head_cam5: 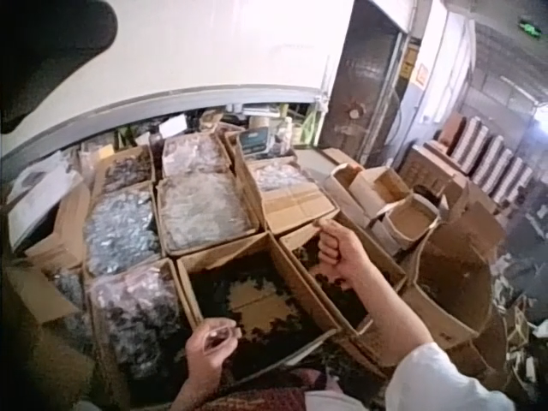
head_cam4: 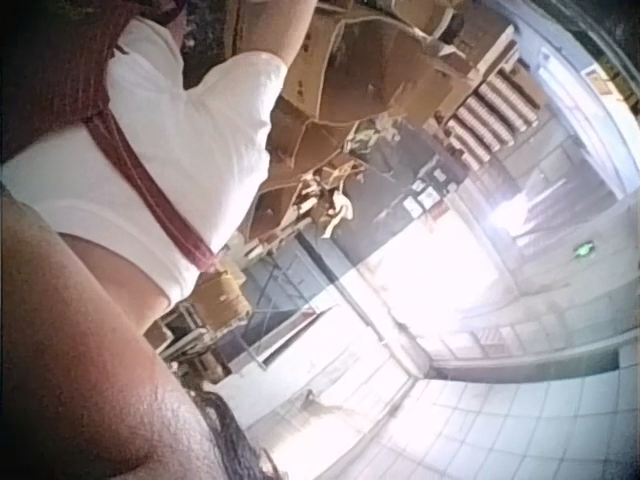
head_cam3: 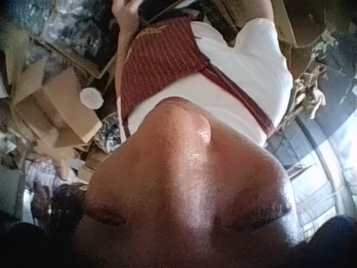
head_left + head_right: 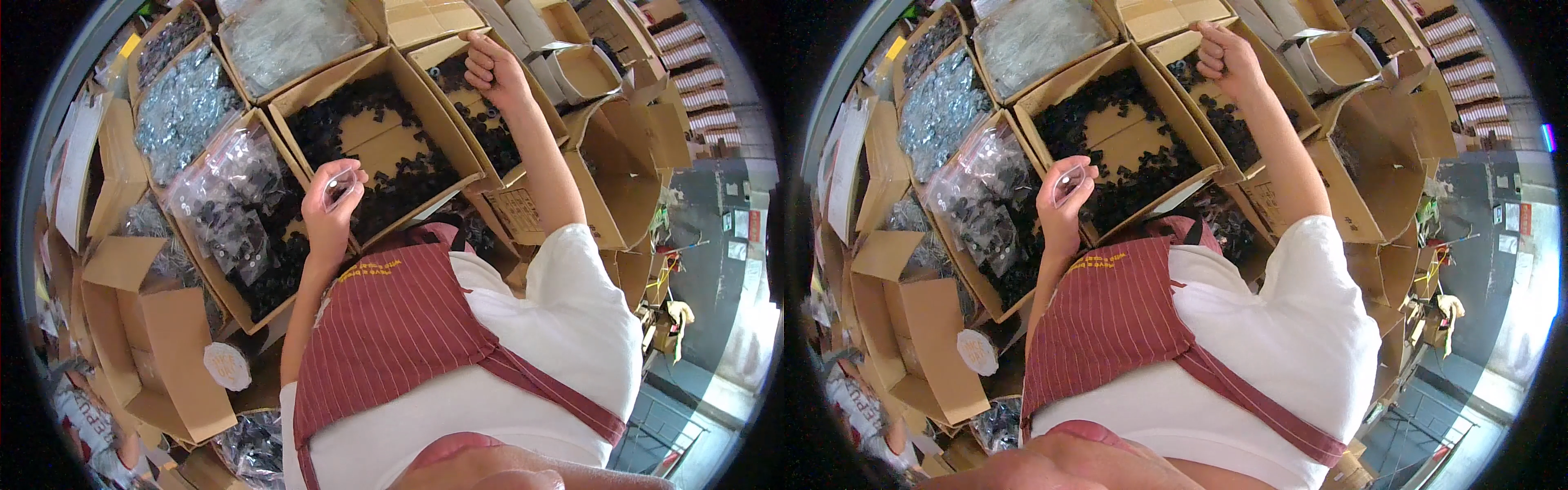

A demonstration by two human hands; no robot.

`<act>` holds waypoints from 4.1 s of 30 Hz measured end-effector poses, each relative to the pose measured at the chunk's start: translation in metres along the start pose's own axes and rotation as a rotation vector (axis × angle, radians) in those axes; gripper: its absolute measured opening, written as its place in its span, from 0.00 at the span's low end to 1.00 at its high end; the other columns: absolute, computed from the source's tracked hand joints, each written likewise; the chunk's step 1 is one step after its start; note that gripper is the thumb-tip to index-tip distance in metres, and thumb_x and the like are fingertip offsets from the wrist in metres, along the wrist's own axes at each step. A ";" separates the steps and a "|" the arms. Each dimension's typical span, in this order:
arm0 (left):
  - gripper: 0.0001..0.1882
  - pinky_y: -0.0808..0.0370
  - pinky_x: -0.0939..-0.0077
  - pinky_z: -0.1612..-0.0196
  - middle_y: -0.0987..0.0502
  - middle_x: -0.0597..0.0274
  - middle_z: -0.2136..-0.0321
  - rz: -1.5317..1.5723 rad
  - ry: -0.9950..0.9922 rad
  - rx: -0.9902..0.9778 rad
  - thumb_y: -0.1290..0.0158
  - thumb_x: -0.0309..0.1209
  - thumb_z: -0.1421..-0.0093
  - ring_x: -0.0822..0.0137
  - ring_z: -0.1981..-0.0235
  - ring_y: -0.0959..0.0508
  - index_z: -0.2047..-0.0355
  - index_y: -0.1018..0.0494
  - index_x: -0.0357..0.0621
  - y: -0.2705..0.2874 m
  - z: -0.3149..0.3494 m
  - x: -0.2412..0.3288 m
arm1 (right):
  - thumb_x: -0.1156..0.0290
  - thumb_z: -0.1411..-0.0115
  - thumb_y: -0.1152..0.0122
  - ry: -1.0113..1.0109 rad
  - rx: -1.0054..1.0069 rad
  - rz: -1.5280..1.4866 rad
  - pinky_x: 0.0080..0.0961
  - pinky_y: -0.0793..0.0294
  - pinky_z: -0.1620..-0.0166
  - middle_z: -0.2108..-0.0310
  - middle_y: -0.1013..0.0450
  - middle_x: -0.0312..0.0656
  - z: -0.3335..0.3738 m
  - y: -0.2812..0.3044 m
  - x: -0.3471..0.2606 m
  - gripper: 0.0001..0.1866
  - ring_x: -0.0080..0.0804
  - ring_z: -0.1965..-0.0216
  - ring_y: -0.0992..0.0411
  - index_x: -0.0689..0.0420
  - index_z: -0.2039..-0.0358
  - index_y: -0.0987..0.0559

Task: The person packs black plastic components by picking them from cardboard boxes, placing them into small plastic bags by hand, and sealing the bags.

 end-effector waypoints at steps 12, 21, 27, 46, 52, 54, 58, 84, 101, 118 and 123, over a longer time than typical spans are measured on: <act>0.12 0.28 0.79 0.53 0.22 0.63 0.62 -0.070 -0.021 -0.078 0.46 0.23 0.37 0.74 0.60 0.24 0.53 0.27 0.37 -0.004 0.000 -0.005 | 0.47 0.51 0.31 -0.378 0.011 1.867 0.38 0.23 0.58 0.66 0.20 0.49 -0.022 0.102 0.066 0.27 0.44 0.62 0.21 0.61 0.65 0.18; 0.11 0.29 0.80 0.55 0.22 0.63 0.62 -0.086 -0.038 -0.058 0.47 0.22 0.37 0.75 0.60 0.24 0.53 0.27 0.37 -0.007 -0.001 -0.002 | 0.56 0.48 0.36 0.092 0.197 1.754 0.42 0.24 0.56 0.64 0.21 0.49 -0.042 0.123 0.053 0.21 0.48 0.59 0.23 0.58 0.59 0.20; 0.12 0.28 0.80 0.54 0.21 0.62 0.62 -0.127 -0.015 -0.048 0.47 0.23 0.36 0.74 0.59 0.24 0.52 0.27 0.38 -0.002 -0.002 -0.008 | 0.52 0.44 0.37 -0.060 0.115 1.877 0.46 0.23 0.56 0.63 0.23 0.54 -0.049 0.115 0.083 0.24 0.52 0.58 0.23 0.59 0.59 0.26; 0.12 0.28 0.78 0.52 0.23 0.63 0.63 -0.115 -0.065 -0.094 0.47 0.21 0.37 0.73 0.59 0.24 0.53 0.28 0.38 -0.003 -0.003 -0.008 | 0.59 0.45 0.37 -0.027 0.029 1.933 0.47 0.24 0.57 0.66 0.23 0.55 -0.049 0.125 0.080 0.18 0.54 0.59 0.24 0.61 0.63 0.23; 0.12 0.28 0.77 0.52 0.22 0.63 0.64 -0.104 -0.062 -0.054 0.47 0.18 0.39 0.72 0.59 0.23 0.55 0.27 0.38 -0.006 -0.003 -0.004 | 0.58 0.50 0.28 0.173 0.326 1.544 0.30 0.25 0.68 0.74 0.22 0.44 -0.026 0.110 0.031 0.22 0.32 0.73 0.24 0.64 0.63 0.19; 0.13 0.27 0.77 0.52 0.22 0.62 0.64 -0.122 -0.089 -0.047 0.47 0.17 0.41 0.72 0.60 0.22 0.55 0.27 0.38 -0.005 -0.002 -0.006 | 0.60 0.46 0.29 -0.007 0.343 1.225 0.23 0.32 0.77 0.79 0.24 0.39 -0.014 0.085 0.012 0.21 0.23 0.82 0.30 0.65 0.61 0.20; 0.13 0.27 0.78 0.54 0.23 0.63 0.64 -0.126 -0.125 -0.060 0.46 0.16 0.41 0.71 0.60 0.21 0.56 0.27 0.38 -0.004 -0.001 -0.011 | 0.66 0.43 0.32 -0.011 0.169 0.821 0.15 0.44 0.81 0.81 0.29 0.31 0.027 -0.009 -0.007 0.16 0.13 0.83 0.38 0.64 0.59 0.21; 0.13 0.28 0.78 0.51 0.21 0.63 0.63 -0.090 -0.071 -0.038 0.40 0.24 0.42 0.73 0.58 0.23 0.56 0.27 0.39 -0.001 0.002 -0.010 | 0.57 0.32 0.48 -0.585 -0.514 0.100 0.19 0.29 0.62 0.60 0.28 0.36 0.066 -0.174 0.069 0.21 0.22 0.63 0.30 0.62 0.48 0.26; 0.14 0.28 0.76 0.53 0.23 0.62 0.62 -0.141 -0.097 -0.007 0.40 0.23 0.44 0.71 0.59 0.23 0.58 0.26 0.36 0.003 0.001 -0.015 | 0.73 0.37 0.46 -0.472 -0.524 -0.085 0.36 0.33 0.41 0.50 0.29 0.46 0.066 -0.183 0.093 0.20 0.40 0.47 0.29 0.63 0.45 0.31; 0.21 0.28 0.74 0.51 0.22 0.62 0.62 -0.066 -0.176 -0.037 0.41 0.23 0.44 0.68 0.58 0.23 0.50 0.30 0.38 0.002 0.003 0.003 | 0.85 0.51 0.47 0.096 -0.784 0.546 0.29 0.34 0.41 0.39 0.36 0.45 0.082 -0.179 0.060 0.28 0.34 0.39 0.36 0.60 0.46 0.27; 0.20 0.30 0.73 0.47 0.24 0.61 0.58 -0.037 -0.199 -0.100 0.41 0.23 0.45 0.70 0.54 0.25 0.51 0.31 0.38 0.003 0.003 -0.002 | 0.78 0.51 0.36 0.684 -0.886 1.433 0.50 0.48 0.33 0.41 0.33 0.44 0.093 -0.177 0.044 0.13 0.46 0.35 0.39 0.53 0.63 0.19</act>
Point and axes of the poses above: each hand's wrist, its own z-axis away from the middle knuckle, its own y-axis out of the back of the hand, x = y × z, the point moved 3 cm from there along -z, towards the middle knuckle
